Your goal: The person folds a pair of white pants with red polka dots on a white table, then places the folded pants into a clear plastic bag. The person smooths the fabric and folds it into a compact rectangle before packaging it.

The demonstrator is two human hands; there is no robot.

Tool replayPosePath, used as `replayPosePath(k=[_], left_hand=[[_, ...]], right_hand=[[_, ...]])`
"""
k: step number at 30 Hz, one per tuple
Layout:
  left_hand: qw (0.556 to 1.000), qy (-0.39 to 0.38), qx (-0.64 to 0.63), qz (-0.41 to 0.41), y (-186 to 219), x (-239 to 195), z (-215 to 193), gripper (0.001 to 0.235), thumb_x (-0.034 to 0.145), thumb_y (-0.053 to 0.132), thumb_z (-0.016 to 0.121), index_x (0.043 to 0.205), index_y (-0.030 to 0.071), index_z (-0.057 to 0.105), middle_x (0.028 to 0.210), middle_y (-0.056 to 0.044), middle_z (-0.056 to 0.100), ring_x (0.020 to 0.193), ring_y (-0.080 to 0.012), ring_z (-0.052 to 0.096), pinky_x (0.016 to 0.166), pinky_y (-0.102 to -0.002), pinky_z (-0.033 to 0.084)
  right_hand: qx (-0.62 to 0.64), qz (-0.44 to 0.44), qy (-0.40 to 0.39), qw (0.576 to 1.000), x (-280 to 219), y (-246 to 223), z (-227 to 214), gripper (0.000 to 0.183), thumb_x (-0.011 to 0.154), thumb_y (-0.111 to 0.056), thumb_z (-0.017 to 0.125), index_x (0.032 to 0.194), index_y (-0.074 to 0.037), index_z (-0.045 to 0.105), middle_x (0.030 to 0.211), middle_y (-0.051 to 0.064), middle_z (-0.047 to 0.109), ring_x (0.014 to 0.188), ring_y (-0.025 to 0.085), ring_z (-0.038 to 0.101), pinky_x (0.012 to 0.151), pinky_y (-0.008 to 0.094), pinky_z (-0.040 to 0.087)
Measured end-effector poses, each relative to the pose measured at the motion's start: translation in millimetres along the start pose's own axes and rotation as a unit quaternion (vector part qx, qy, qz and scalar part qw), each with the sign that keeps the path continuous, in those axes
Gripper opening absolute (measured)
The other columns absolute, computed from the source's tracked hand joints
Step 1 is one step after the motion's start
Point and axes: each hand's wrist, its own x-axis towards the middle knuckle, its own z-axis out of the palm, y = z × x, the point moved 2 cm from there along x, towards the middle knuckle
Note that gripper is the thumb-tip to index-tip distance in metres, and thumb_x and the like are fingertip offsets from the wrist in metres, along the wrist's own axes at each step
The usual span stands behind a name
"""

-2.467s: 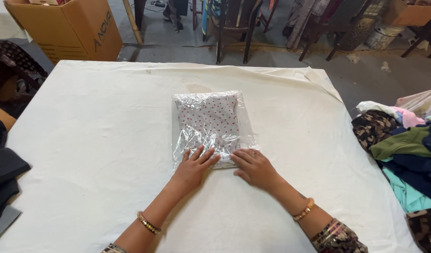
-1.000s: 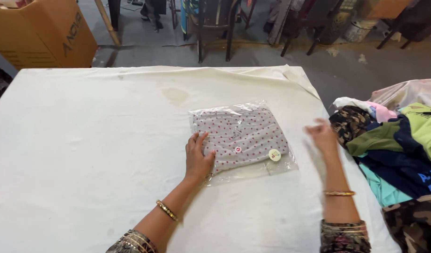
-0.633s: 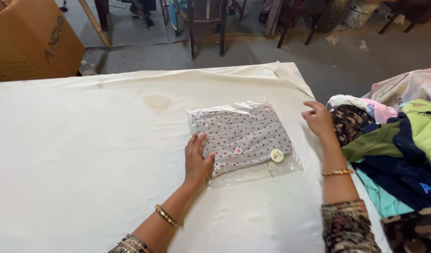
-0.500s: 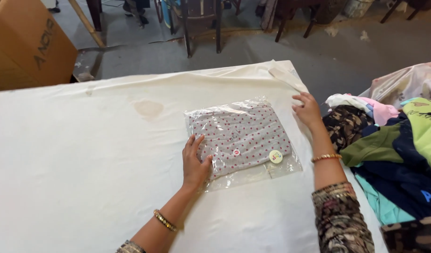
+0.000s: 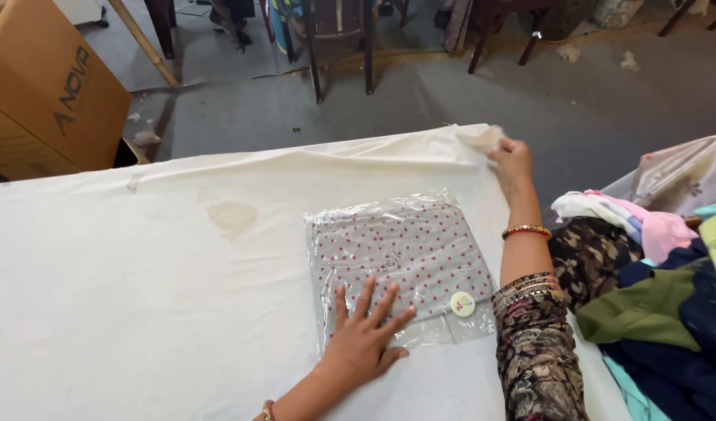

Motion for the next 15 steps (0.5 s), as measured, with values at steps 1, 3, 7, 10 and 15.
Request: replayPosePath(k=[1, 3, 7, 10, 15], left_hand=[[0.999, 0.027, 0.034, 0.016, -2.5, 2.5, 4.9, 0.071, 0.086, 0.055, 0.069, 0.149, 0.026, 0.051, 0.164, -0.013, 0.026, 0.151, -0.0472, 0.009, 0.107, -0.081, -0.001], [0.996, 0.053, 0.071, 0.030, -6.0, 7.5, 9.9, 0.066, 0.091, 0.053, 0.066, 0.150, 0.028, 0.051, 0.164, -0.012, 0.029, 0.152, -0.0461, 0.010, 0.108, -0.080, -0.001], [0.998, 0.025, 0.051, 0.026, -10.5, 17.5, 14.9, 0.058, 0.094, 0.048, 0.061, 0.148, 0.030, 0.051, 0.164, -0.011, 0.031, 0.152, -0.0450, 0.013, 0.107, -0.082, -0.001], [0.998, 0.018, 0.047, 0.026, -14.9, 25.5, 16.9, 0.055, 0.096, 0.047, 0.060, 0.148, 0.030, 0.052, 0.164, -0.010, 0.032, 0.152, -0.0450, 0.013, 0.107, -0.082, -0.001], [0.999, 0.000, 0.035, 0.026, -22.8, 47.5, 23.7, 0.053, 0.097, 0.047, 0.058, 0.147, 0.031, 0.053, 0.163, -0.010, 0.034, 0.152, -0.0450, 0.014, 0.106, -0.084, 0.000]], right_hand=[[0.003, -0.027, 0.046, 0.999, 6.0, 2.5, -3.9, 0.053, 0.082, 0.000, 0.076, 0.132, 0.004, 0.058, 0.122, 0.012, 0.062, 0.106, 0.022, 0.066, 0.086, 0.032, 0.060], [0.009, -0.052, 0.089, 0.995, 30.0, 23.7, -15.3, 0.055, 0.081, 0.001, 0.078, 0.132, 0.005, 0.055, 0.126, 0.013, 0.060, 0.110, 0.022, 0.065, 0.088, 0.032, 0.060], [-0.081, -0.123, 0.137, 0.980, 54.6, 56.5, -32.2, 0.082, 0.078, -0.001, 0.083, 0.146, 0.003, 0.038, 0.150, 0.021, 0.042, 0.138, 0.031, 0.047, 0.108, 0.037, 0.050], [-0.210, -0.084, 0.095, 0.969, 18.0, 8.8, -25.6, 0.104, 0.079, -0.008, 0.087, 0.159, -0.007, 0.021, 0.165, 0.023, 0.019, 0.153, 0.036, 0.026, 0.121, 0.043, 0.033], [-0.186, -0.138, 0.194, 0.953, -6.0, -39.5, -96.4, 0.132, 0.087, -0.013, 0.088, 0.169, -0.019, -0.015, 0.178, 0.020, -0.004, 0.166, 0.032, 0.006, 0.136, 0.046, 0.011]])
